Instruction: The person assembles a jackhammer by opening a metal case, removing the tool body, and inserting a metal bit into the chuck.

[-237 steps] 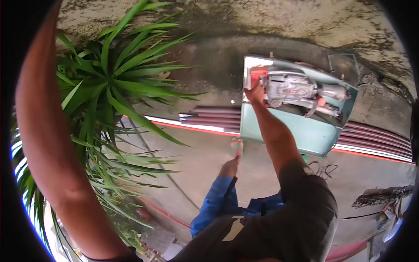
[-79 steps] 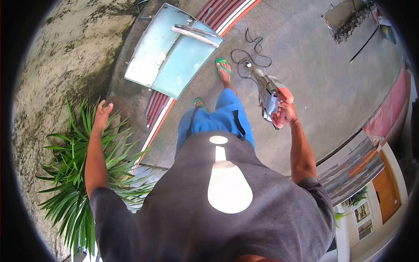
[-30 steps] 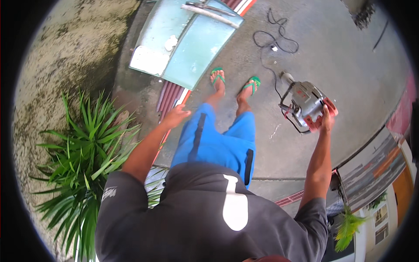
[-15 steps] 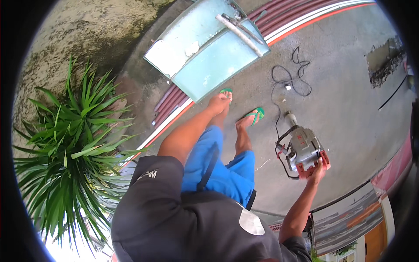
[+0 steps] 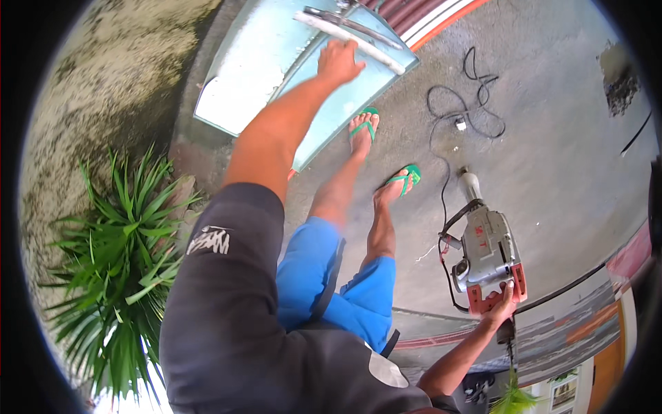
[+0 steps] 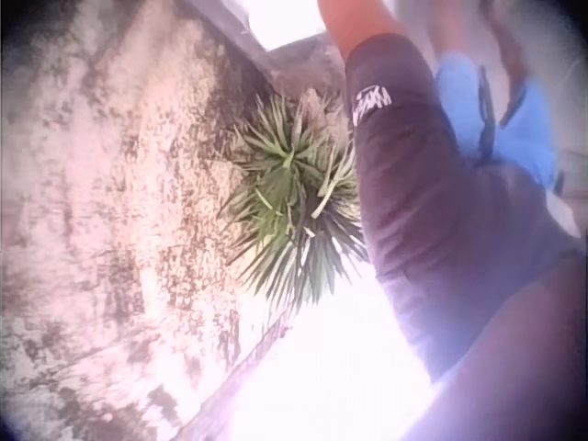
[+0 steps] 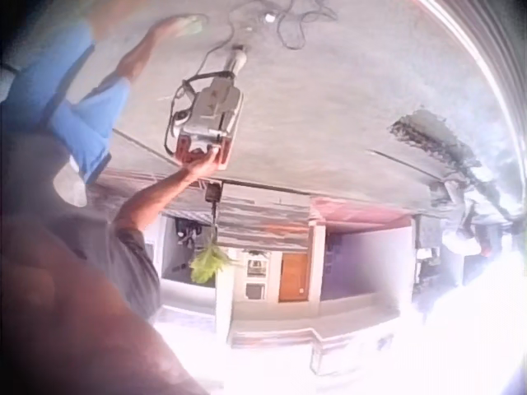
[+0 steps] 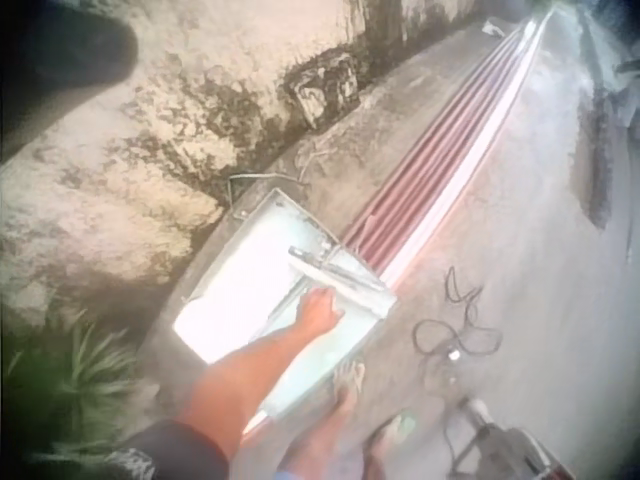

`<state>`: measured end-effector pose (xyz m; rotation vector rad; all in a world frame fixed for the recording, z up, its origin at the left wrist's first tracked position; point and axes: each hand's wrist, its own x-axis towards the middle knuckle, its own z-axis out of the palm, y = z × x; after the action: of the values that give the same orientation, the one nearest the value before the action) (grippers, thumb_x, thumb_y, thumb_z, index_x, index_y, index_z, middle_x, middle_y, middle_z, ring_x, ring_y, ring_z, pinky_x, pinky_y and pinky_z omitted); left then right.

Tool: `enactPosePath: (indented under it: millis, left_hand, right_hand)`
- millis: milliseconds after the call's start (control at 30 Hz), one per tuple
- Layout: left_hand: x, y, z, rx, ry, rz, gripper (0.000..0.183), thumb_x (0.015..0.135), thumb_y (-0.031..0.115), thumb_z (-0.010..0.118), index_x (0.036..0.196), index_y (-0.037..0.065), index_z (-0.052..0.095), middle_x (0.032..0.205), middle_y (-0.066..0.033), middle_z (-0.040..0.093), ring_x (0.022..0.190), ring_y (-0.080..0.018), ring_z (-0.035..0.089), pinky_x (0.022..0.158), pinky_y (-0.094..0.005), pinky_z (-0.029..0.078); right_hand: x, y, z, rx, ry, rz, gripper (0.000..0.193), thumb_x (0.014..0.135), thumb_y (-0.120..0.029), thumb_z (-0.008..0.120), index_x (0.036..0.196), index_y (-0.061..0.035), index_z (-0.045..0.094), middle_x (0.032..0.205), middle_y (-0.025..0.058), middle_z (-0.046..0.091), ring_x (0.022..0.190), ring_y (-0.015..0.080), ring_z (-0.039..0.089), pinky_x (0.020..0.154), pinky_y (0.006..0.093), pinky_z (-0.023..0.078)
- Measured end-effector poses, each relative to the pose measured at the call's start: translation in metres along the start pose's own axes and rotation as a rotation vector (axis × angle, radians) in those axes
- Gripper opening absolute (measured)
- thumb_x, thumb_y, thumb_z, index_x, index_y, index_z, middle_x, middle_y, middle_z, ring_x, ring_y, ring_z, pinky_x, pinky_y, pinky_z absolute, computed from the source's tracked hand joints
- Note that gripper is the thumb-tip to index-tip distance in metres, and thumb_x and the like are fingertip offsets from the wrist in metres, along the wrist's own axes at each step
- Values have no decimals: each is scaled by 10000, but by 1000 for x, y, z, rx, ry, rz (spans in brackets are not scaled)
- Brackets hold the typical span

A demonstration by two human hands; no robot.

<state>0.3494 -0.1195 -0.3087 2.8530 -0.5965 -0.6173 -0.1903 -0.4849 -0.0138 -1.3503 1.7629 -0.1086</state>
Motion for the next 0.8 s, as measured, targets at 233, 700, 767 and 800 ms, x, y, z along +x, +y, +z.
enactPosePath:
  millis: [233, 700, 767, 800]
  left_hand:
    - [115, -14, 56, 406, -131, 185, 483, 876, 460, 672, 1249, 153, 651, 1376, -103, 598, 1366, -357, 453, 1087, -618, 341]
    - [146, -18, 61, 513, -500, 306, 349, 1011, 432, 476, 1231, 181, 578, 1161, -192, 679, 1117, -379, 634, 949, -586, 436]
    - [118, 5, 54, 443, -569, 283, 369, 1040, 458, 420, 1224, 178, 575, 1113, -219, 688, 1075, -396, 649, 926, -568, 469]
    - [97, 21, 45, 361, -567, 302, 390, 1047, 468, 405, 1210, 164, 585, 1081, -228, 692, 1029, -424, 652, 896, -555, 489]
  right_hand:
    - [-4, 2, 7, -2, 9, -32, 463, 953, -294, 708, 1293, -53, 507, 985, 81, 603, 542, 99, 517, 460, 224, 451]
    - [5, 16, -3, 142, -8, -38, 412, 980, -203, 664, 1294, -48, 447, 985, 110, 624, 566, 107, 545, 488, 219, 444]
    - [3, 21, -7, 120, 38, -80, 446, 968, -229, 687, 1298, -44, 451, 973, 111, 621, 554, 111, 547, 475, 227, 448]
    - [5, 22, -7, 115, 45, -73, 462, 955, -247, 706, 1286, -43, 457, 966, 107, 618, 547, 114, 550, 462, 229, 445]
